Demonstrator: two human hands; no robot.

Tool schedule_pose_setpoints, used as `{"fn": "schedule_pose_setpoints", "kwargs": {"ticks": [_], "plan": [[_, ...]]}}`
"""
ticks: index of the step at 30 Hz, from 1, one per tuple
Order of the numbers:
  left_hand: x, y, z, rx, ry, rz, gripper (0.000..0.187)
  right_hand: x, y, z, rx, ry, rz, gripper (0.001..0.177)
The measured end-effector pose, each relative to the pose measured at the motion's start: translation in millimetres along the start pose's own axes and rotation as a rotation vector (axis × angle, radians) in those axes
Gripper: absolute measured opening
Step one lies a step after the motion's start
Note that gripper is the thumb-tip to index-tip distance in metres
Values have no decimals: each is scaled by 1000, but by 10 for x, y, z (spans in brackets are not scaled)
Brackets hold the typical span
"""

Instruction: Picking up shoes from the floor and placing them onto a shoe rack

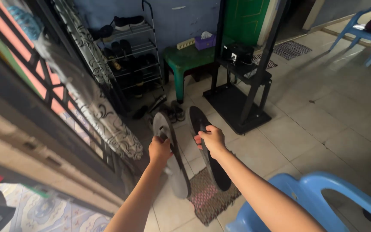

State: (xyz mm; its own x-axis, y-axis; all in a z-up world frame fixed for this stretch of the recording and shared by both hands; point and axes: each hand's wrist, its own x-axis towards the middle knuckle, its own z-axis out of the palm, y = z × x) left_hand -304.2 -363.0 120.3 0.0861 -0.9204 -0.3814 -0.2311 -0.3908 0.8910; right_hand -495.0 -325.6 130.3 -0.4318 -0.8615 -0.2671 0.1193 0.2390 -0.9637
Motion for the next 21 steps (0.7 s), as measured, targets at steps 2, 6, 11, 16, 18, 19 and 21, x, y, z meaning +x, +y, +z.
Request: {"fn": "schedule_pose_setpoints", "kwargs": {"ticks": [2, 6, 11, 16, 18, 19, 21], "plan": [[216, 116, 58, 46, 29, 29, 30, 261, -91, 2, -7, 7, -18, 42], [801, 276, 184, 22, 50, -25, 29, 968, -31, 212, 2, 10, 6, 31], [1916, 456, 375, -12, 77, -86, 32, 2009, -7, 691, 3, -34, 49, 24], [2704, 1056, 513, 26, 70, -99, 32, 3058, -176, 1189, 104, -88, 56, 24], [2976, 1291, 531, 86, 80, -57, 30, 3441, -337, 1342, 109, -105, 37, 27], [3122, 1429, 530, 151, 82, -7, 29, 3639, -435, 1432, 121, -111, 13, 29], [3512, 1488, 529, 190, 102, 2, 28, 4036, -541, 1543, 101, -127, -5, 30]]}}
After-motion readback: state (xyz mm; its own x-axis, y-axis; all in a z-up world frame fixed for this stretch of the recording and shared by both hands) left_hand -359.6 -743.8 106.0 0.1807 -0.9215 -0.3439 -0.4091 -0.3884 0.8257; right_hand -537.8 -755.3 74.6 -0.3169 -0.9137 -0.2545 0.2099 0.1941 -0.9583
